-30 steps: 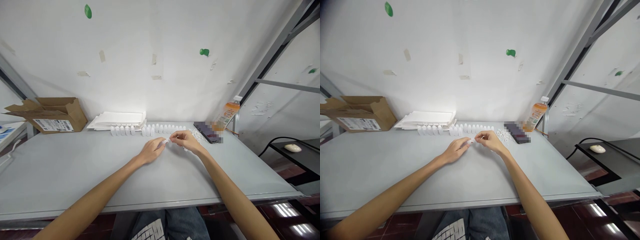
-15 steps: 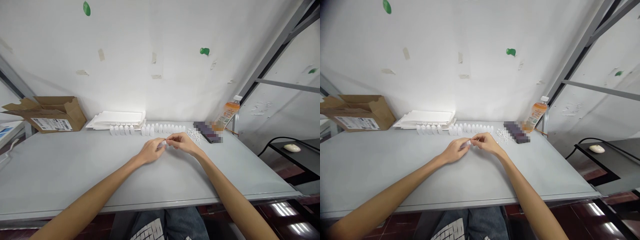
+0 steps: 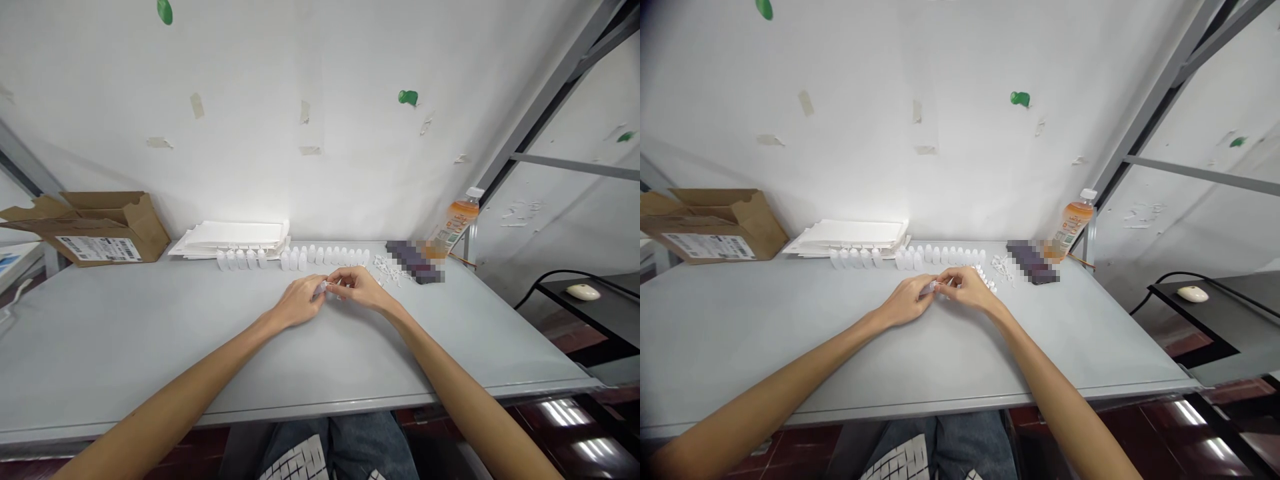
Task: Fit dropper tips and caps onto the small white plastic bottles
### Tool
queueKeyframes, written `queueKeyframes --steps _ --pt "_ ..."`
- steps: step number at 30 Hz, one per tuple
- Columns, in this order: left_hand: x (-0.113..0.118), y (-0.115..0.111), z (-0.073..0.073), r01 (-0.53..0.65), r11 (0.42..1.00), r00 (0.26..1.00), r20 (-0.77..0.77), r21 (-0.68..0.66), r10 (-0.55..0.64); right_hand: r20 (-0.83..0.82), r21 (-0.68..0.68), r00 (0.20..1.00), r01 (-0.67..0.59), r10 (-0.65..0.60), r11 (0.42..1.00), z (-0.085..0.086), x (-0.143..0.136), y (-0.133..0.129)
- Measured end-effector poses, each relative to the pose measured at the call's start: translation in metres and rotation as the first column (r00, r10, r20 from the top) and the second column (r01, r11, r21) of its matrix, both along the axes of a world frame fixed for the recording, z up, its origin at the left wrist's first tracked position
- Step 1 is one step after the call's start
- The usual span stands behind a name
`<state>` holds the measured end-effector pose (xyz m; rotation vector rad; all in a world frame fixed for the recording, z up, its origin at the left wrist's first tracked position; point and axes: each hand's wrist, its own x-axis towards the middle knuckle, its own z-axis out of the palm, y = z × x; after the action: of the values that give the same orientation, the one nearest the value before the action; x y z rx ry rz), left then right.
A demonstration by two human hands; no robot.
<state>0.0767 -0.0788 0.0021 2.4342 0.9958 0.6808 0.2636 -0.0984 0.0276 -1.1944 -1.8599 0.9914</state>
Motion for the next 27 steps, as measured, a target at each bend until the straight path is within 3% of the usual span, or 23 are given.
queueKeyframes --steps 12,19,27 --pt "0.000 -0.001 0.002 -0.025 0.999 0.999 -0.043 0.029 0.026 -0.088 -0.051 0.996 -0.025 0.021 0.998 -0.013 -0.002 0.004" --pt "0.001 -0.002 -0.003 -0.044 0.997 0.997 -0.054 0.068 0.047 -0.096 -0.086 0.995 -0.031 0.023 0.996 -0.012 -0.004 0.002" --pt "0.001 0.002 0.002 0.018 0.996 0.979 0.203 -0.092 0.001 -0.090 -0.021 0.995 0.043 -0.045 0.999 -0.002 0.004 0.005"
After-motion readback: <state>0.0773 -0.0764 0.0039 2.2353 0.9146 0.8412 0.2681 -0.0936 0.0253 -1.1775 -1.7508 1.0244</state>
